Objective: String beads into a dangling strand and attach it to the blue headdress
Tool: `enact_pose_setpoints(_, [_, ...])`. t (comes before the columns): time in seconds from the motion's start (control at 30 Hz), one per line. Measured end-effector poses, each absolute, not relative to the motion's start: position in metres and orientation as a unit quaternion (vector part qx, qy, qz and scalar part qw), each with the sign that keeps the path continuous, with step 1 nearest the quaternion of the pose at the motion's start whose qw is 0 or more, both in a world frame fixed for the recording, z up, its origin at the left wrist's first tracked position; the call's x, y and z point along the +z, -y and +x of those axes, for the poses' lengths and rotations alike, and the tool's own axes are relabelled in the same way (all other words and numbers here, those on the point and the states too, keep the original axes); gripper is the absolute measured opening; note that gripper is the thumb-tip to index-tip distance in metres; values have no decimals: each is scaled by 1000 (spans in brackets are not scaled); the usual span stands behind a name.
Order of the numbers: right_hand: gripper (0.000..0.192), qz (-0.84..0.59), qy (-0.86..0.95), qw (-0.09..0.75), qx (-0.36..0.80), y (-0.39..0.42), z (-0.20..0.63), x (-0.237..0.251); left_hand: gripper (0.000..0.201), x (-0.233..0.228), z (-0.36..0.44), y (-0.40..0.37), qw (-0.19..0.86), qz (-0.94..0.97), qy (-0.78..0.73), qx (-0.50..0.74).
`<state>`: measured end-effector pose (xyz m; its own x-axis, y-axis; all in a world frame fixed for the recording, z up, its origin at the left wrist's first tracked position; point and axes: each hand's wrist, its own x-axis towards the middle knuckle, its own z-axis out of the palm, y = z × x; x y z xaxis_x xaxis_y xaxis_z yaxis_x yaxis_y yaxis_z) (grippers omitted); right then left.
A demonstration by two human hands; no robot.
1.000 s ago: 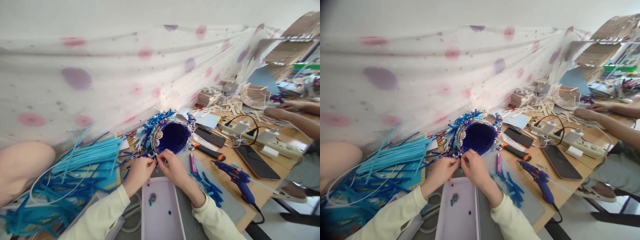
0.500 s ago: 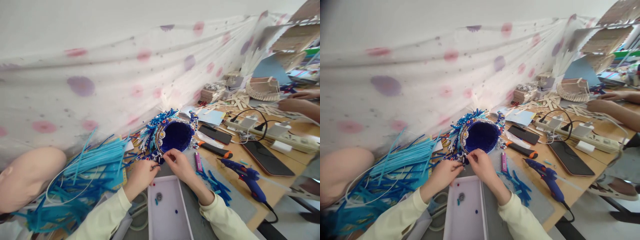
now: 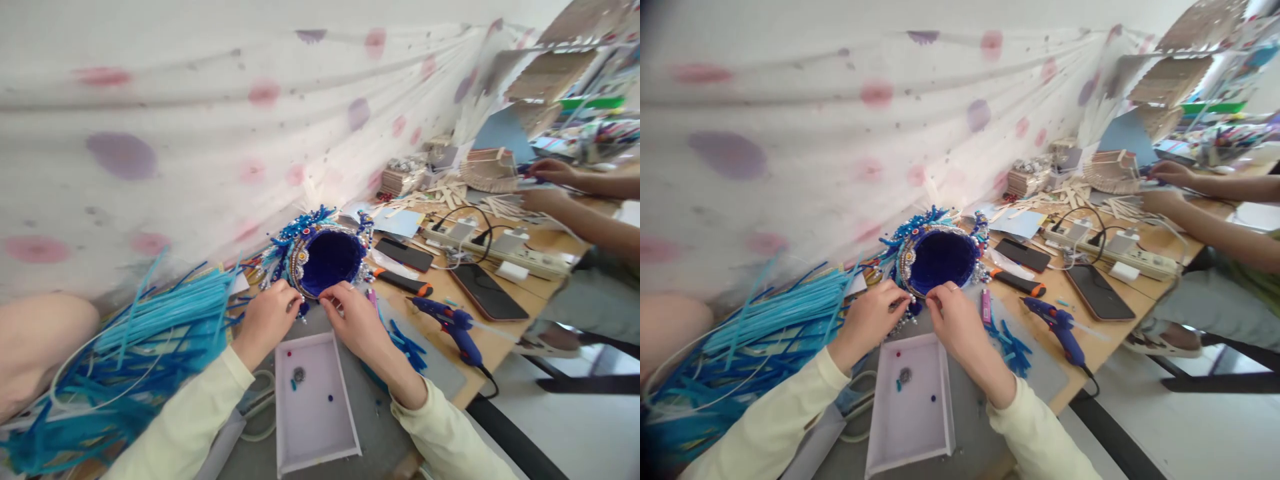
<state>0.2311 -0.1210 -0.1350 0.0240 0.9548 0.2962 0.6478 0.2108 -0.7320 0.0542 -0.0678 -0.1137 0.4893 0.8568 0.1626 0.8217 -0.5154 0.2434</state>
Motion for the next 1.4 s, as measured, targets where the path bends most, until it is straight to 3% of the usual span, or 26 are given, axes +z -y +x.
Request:
enact_pose_setpoints(0.13, [14, -648, 652, 361, 159, 186, 273, -107, 18, -116, 47, 64, 76, 859, -479, 164])
enact_pose_setpoints(0.3, [20, -722, 671, 121, 118, 217, 281, -129, 17, -118, 43, 61, 90, 863, -458, 194])
enact_pose_setpoints(0.4, [20, -720, 680, 88, 106, 204, 263, -152, 18, -119, 42, 58, 95, 864, -448, 209])
enact_pose_setpoints(0.53, [6, -717, 679, 112, 115, 190, 250, -165, 18, -119, 36, 52, 120, 856, -447, 230])
enact_pose_setpoints(0.73, [12, -713, 654, 186, 174, 208, 265, -161, 16, -116, 27, 43, 198, 842, -445, 231])
enact_pose_setpoints(0.9, [23, -593, 483, 397, 508, 222, 280, -145, 20, -109, 26, 32, 230, 859, -414, 196])
enact_pose_setpoints(1.03, [25, -499, 363, 461, 638, 212, 283, -134, 20, -107, 25, 24, 237, 875, -383, 177])
enact_pose_setpoints(1.23, [22, -416, 250, 464, 741, 201, 282, -127, 18, -110, 23, 19, 252, 878, -365, 180])
enact_pose_setpoints(1.4, [17, -404, 239, 458, 755, 206, 281, -121, 14, -99, 31, 44, 207, 855, -413, 237])
